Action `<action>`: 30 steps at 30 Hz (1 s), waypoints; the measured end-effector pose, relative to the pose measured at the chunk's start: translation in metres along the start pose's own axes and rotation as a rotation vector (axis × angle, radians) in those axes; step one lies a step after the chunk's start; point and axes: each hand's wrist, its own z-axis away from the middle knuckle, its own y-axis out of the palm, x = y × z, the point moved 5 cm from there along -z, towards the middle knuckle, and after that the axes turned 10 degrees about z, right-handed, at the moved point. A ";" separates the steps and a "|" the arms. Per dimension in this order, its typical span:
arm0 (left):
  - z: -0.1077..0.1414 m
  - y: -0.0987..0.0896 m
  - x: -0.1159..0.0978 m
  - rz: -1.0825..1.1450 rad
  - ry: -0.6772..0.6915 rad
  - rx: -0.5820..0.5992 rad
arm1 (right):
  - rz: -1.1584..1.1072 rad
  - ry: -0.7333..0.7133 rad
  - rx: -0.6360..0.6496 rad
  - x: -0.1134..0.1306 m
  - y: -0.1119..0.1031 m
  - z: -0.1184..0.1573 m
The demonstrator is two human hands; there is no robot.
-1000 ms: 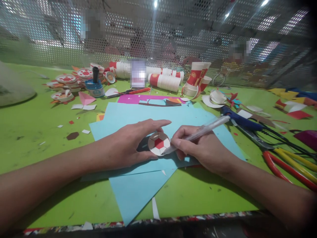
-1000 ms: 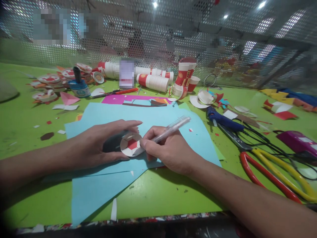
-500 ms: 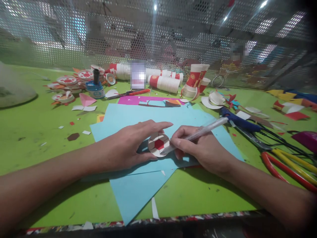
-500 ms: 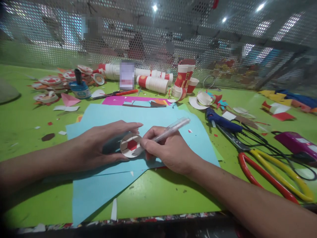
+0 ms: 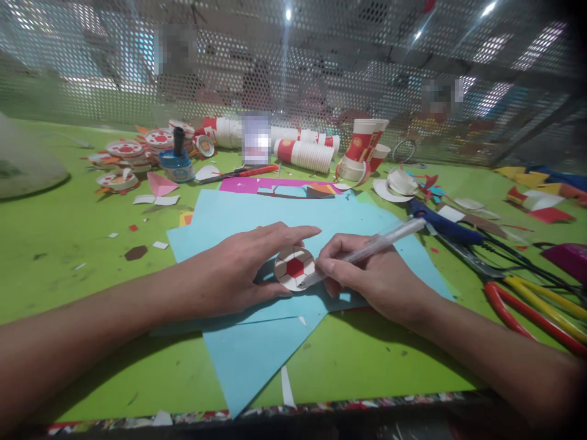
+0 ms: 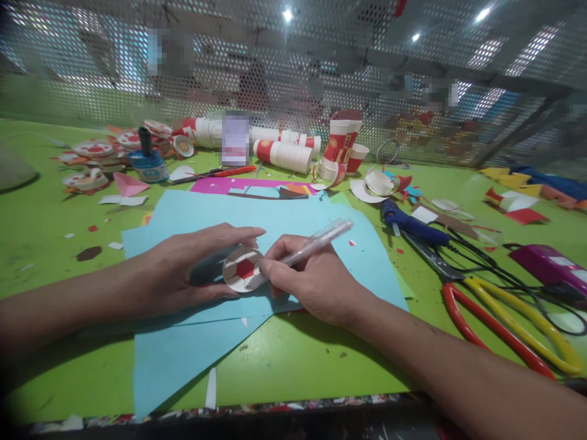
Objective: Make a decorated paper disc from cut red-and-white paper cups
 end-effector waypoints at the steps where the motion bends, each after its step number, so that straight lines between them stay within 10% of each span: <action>1: 0.000 0.000 0.000 -0.002 -0.001 0.002 | 0.006 0.001 -0.002 0.000 0.000 0.000; 30: 0.000 0.000 0.006 0.170 -0.136 -0.012 | -0.183 0.011 0.004 0.001 -0.004 -0.001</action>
